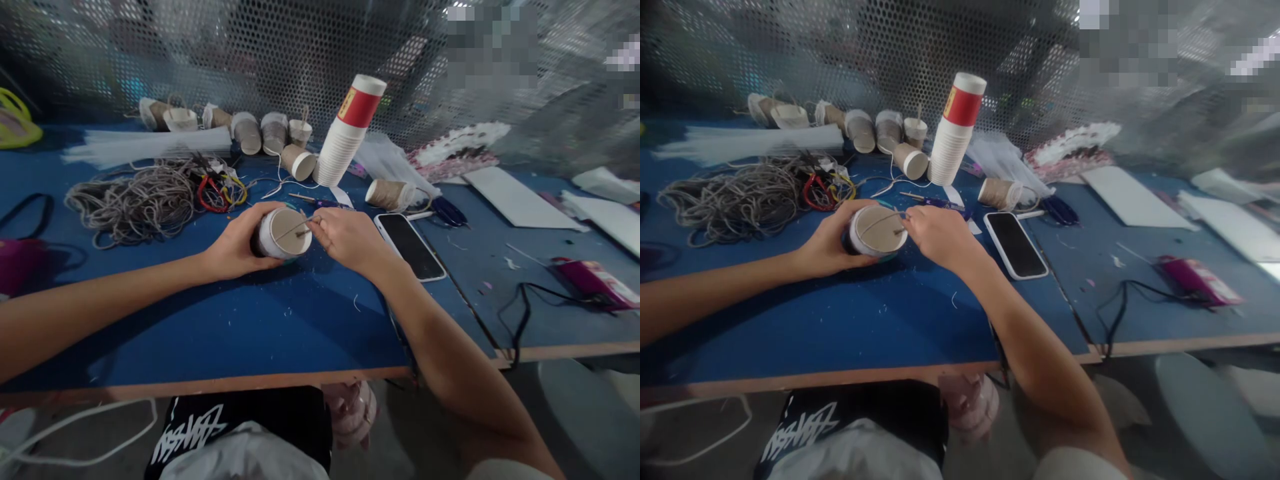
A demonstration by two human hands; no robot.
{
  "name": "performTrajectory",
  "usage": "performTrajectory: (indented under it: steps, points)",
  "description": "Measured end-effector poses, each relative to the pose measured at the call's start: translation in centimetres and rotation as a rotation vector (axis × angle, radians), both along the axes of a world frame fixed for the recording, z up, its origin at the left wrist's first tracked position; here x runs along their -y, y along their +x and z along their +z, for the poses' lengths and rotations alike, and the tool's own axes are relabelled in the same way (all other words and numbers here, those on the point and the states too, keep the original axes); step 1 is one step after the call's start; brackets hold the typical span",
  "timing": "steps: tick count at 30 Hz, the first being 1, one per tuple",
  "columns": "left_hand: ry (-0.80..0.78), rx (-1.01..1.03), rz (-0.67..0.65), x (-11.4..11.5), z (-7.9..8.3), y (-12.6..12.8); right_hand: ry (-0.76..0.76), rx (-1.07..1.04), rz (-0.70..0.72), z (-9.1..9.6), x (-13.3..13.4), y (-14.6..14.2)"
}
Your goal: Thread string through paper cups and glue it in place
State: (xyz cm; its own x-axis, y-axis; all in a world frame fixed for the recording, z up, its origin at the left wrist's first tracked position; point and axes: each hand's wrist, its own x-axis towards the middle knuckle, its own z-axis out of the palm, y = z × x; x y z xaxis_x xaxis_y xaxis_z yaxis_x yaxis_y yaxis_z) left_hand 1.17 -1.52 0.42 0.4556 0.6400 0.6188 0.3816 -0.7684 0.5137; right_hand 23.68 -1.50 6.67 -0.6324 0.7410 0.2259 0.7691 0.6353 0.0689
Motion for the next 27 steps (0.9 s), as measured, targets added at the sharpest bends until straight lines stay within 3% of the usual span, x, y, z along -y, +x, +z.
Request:
performTrajectory:
  steps: [9, 27]
  points:
    - [0.001, -0.027, 0.003, 0.12, 0.12, 0.03, 0.042, 0.129, -0.005, 0.4, 0.12, -0.21]
    - [-0.03, -0.013, -0.021, 0.02, 0.0, 0.04, 0.032, 0.107, 0.037, 0.13, -0.23, 0.11]
